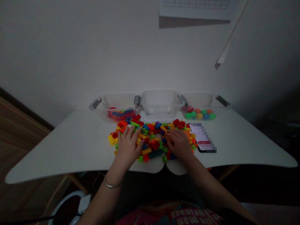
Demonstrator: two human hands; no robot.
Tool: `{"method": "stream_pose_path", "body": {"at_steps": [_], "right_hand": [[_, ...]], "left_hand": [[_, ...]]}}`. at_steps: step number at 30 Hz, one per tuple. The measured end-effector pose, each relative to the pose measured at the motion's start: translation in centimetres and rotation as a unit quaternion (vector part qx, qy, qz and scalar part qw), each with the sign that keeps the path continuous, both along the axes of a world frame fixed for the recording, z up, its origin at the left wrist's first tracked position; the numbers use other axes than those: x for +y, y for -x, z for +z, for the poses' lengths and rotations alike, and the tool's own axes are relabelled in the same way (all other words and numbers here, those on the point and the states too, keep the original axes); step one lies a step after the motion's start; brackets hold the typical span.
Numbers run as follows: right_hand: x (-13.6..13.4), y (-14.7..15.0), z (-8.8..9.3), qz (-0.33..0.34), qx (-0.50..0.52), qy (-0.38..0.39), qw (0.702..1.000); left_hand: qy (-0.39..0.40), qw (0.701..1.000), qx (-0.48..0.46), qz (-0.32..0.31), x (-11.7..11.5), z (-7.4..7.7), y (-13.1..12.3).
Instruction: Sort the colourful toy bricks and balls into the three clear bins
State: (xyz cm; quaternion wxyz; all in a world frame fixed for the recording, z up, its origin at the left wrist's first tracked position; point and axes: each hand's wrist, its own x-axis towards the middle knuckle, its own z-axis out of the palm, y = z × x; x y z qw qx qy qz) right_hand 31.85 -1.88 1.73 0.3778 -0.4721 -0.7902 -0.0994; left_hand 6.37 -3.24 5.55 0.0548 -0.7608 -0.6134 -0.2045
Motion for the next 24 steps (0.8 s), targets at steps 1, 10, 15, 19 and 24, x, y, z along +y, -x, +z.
{"method": "stream_pose_path", "body": {"at_steps": [1, 10, 15, 19, 24], "right_hand": [[0.0, 0.0, 0.0, 0.002, 0.003, -0.005, 1.000], [-0.4, -0.2, 0.1, -0.014, 0.034, -0.031, 0.999], [0.1, 0.1, 0.4, -0.010, 0.028, -0.017, 0.999], [0.2, 0.3, 0.7, -0.008, 0.037, -0.015, 0.999], [-0.7, -0.4, 1.2, -0.006, 0.065, -0.028, 0.998]], "left_hand": [[0.000, 1.000, 0.010, -0.008, -0.3, -0.2, -0.3], [-0.015, 0.998, 0.053, -0.010, -0.7, -0.6, -1.4], [0.000, 0.998, 0.058, -0.017, -0.5, -0.4, -1.8], [-0.007, 0.998, 0.051, -0.025, -0.4, -0.4, -1.8], [-0.027, 0.999, 0.019, -0.001, -0.7, 0.2, -0.6]]}}
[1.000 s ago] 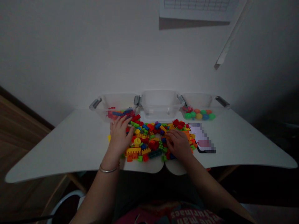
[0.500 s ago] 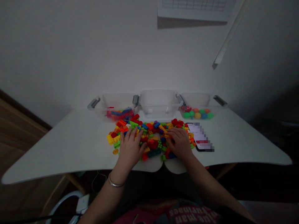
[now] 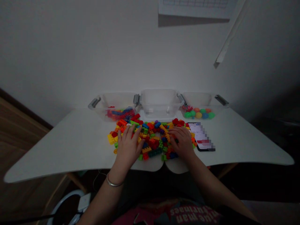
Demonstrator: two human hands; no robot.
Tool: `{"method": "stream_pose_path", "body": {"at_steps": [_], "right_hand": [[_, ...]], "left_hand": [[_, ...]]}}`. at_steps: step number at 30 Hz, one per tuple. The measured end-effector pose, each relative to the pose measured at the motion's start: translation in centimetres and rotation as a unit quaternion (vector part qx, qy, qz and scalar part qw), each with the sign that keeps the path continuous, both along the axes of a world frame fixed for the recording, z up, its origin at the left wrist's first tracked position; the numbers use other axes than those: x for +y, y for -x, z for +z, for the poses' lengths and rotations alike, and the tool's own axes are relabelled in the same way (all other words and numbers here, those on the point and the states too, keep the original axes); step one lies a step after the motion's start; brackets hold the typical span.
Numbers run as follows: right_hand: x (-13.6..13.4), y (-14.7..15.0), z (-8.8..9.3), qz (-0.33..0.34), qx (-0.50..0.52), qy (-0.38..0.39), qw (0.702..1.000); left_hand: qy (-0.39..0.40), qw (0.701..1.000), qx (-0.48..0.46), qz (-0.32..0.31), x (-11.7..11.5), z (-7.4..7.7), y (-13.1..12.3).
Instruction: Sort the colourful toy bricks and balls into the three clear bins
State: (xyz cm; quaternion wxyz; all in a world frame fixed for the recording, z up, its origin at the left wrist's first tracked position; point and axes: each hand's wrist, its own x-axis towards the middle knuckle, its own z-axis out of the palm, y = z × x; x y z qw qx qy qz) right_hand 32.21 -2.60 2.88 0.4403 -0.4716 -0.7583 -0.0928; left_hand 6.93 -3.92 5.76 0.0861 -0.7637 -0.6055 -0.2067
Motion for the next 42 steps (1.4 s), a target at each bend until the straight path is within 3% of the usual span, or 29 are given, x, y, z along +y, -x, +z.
{"method": "stream_pose_path", "body": {"at_steps": [6, 8, 16, 30, 42], "right_hand": [[-1.6, -0.4, 0.0, 0.060, -0.049, 0.046, 0.996], [-2.1, -0.1, -0.2, 0.086, -0.078, 0.067, 0.991], [-2.2, 1.2, -0.9, 0.117, -0.162, 0.132, 0.971], [-0.2, 1.6, -1.5, 0.123, -0.181, 0.134, 0.966], [0.3, 2.1, -1.3, 0.107, -0.181, 0.141, 0.967]], "left_hand": [[0.021, 0.980, -0.072, 0.184, -0.3, 0.0, 1.9], [0.058, 0.971, -0.101, 0.209, -0.2, -0.4, 2.1], [0.135, 0.968, -0.133, 0.166, 0.0, -1.1, 1.0], [0.090, 0.974, -0.134, 0.159, 0.3, -2.2, 0.1], [0.106, 0.973, -0.126, 0.161, 0.6, -1.7, -0.4]]}}
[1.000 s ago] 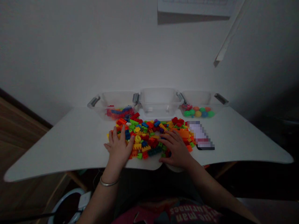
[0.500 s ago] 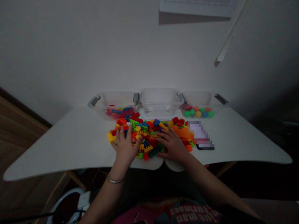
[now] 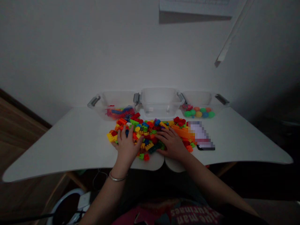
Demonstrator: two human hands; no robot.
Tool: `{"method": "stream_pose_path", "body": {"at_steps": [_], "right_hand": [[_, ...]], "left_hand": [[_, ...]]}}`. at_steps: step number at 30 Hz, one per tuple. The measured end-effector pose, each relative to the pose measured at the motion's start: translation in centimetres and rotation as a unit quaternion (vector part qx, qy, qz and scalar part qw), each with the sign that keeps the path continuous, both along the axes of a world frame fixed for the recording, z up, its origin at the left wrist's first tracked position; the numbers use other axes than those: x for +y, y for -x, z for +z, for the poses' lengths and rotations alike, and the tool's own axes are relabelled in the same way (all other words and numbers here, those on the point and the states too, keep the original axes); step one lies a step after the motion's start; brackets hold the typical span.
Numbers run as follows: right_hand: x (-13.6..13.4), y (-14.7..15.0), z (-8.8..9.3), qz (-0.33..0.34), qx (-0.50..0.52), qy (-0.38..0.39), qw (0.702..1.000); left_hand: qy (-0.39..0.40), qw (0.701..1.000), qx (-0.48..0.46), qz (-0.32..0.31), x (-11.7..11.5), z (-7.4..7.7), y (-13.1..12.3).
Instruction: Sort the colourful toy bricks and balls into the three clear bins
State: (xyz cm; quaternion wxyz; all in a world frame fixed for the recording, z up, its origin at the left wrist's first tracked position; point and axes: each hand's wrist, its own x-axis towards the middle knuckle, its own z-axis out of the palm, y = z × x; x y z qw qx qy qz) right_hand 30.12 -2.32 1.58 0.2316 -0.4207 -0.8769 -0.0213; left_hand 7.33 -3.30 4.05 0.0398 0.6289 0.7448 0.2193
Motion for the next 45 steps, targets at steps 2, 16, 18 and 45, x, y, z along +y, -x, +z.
{"method": "stream_pose_path", "body": {"at_steps": [2, 16, 18, 45], "right_hand": [[0.0, 0.1, -0.1, -0.005, 0.002, -0.003, 1.000], [0.0, 0.8, 0.2, -0.015, -0.019, -0.011, 1.000], [0.0, 0.6, 0.2, -0.008, -0.017, -0.020, 1.000], [5.6, -7.5, 3.4, -0.371, 0.071, 0.081, 0.923]], "left_hand": [[-0.009, 1.000, -0.006, -0.001, 0.1, -0.1, 0.0], [-0.020, 1.000, 0.000, 0.000, 0.6, -0.5, 0.0], [-0.023, 1.000, 0.001, -0.001, 0.6, -0.5, 0.1], [-0.098, 0.978, 0.050, -0.180, -0.5, 0.3, 0.3]]}}
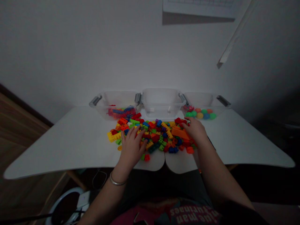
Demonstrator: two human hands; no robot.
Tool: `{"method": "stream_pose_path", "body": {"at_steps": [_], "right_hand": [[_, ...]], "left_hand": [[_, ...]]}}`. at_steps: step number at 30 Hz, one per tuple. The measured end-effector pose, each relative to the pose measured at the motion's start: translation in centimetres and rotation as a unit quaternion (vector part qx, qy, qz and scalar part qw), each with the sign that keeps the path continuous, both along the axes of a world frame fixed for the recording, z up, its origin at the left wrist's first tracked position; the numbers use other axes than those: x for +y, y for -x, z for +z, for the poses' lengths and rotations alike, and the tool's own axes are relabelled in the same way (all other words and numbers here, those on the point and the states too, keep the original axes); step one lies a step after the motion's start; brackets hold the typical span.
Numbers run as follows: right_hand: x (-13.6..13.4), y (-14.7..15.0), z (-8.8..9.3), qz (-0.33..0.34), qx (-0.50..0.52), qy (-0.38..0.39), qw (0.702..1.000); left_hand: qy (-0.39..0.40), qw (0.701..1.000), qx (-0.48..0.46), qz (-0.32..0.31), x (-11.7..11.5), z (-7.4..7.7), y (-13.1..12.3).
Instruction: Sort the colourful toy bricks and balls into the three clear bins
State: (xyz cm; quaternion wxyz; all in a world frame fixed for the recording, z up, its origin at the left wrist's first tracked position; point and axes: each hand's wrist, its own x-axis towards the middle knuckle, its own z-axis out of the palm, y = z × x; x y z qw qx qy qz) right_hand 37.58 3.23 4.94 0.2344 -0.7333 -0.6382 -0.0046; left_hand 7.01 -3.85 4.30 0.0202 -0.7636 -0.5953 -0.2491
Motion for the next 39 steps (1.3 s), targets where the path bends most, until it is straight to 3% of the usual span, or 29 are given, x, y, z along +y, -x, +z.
{"method": "stream_pose_path", "body": {"at_steps": [6, 18, 26, 32, 39], "right_hand": [[-0.1, 0.7, 0.0, -0.018, 0.070, 0.034, 0.997], [0.2, 0.9, -0.5, -0.016, 0.091, -0.021, 0.995], [0.3, 0.1, 0.1, -0.035, 0.086, 0.063, 0.994], [0.4, -0.5, -0.4, -0.001, 0.102, 0.050, 0.994], [0.7, -0.5, -0.5, -0.015, 0.104, 0.017, 0.994]], "left_hand": [[0.002, 1.000, 0.024, -0.014, -0.1, 0.0, 0.0], [0.000, 0.999, 0.039, -0.024, -0.1, -0.1, -0.1], [-0.001, 0.999, 0.045, -0.024, -0.1, 0.0, -0.1], [-0.004, 0.998, 0.049, -0.026, -0.1, -0.1, -0.1], [-0.006, 0.999, 0.040, -0.034, -0.1, 0.0, -0.2]]}}
